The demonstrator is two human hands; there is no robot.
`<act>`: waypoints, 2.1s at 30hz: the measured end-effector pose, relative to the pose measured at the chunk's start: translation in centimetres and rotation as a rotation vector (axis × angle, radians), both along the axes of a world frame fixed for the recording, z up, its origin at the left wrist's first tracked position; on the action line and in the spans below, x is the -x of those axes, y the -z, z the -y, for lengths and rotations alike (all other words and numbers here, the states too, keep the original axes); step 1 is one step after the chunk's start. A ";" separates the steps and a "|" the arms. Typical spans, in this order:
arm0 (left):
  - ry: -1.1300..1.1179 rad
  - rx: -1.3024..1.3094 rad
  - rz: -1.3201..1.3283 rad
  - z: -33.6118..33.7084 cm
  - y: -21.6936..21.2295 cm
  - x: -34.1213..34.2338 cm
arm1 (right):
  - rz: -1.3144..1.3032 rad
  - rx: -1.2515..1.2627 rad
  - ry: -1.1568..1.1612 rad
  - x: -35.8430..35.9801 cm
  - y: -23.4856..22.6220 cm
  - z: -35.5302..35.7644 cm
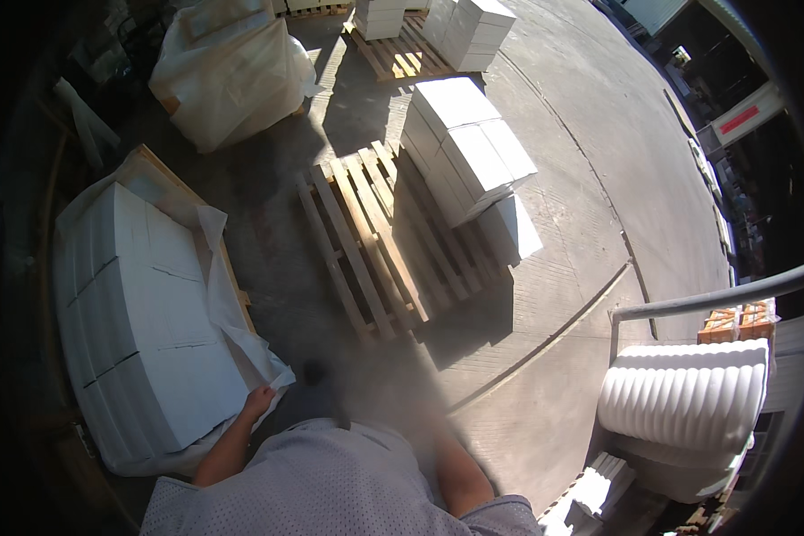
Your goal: The person repeatedly picks up white rectangular blocks from a pallet and places them onto a stack on another pallet. The person handles the blocks one at a time, moving between two pallets in a warehouse setting.
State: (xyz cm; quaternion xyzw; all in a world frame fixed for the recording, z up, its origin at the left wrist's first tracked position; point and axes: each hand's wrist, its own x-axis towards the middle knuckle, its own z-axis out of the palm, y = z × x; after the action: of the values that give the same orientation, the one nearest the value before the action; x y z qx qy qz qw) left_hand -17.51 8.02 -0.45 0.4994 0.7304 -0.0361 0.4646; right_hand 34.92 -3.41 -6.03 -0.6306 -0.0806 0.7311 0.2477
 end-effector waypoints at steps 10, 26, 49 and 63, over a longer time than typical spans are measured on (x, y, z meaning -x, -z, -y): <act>-0.219 -0.006 0.136 -0.4 2.5 -6.9 | 0.910 -0.567 -1.100 -13.5 -1.5 1.9; -0.032 -0.053 0.095 -6.4 -1.8 -8.0 | 0.599 -0.514 -0.394 -9.9 15.9 9.1; 0.131 -0.009 0.090 -11.0 -0.8 -5.7 | 0.554 -0.264 -0.290 -1.7 12.2 17.5; -0.167 -0.029 0.151 -13.7 -0.7 -12.8 | 0.239 0.061 0.082 -12.8 -3.8 -5.7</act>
State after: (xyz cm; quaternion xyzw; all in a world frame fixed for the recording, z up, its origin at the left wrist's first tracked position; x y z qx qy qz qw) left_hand -4.69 21.70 0.22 0.4450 0.7328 0.0509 0.5123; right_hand 47.76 2.28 -2.27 -0.7232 -0.0615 0.6422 0.2467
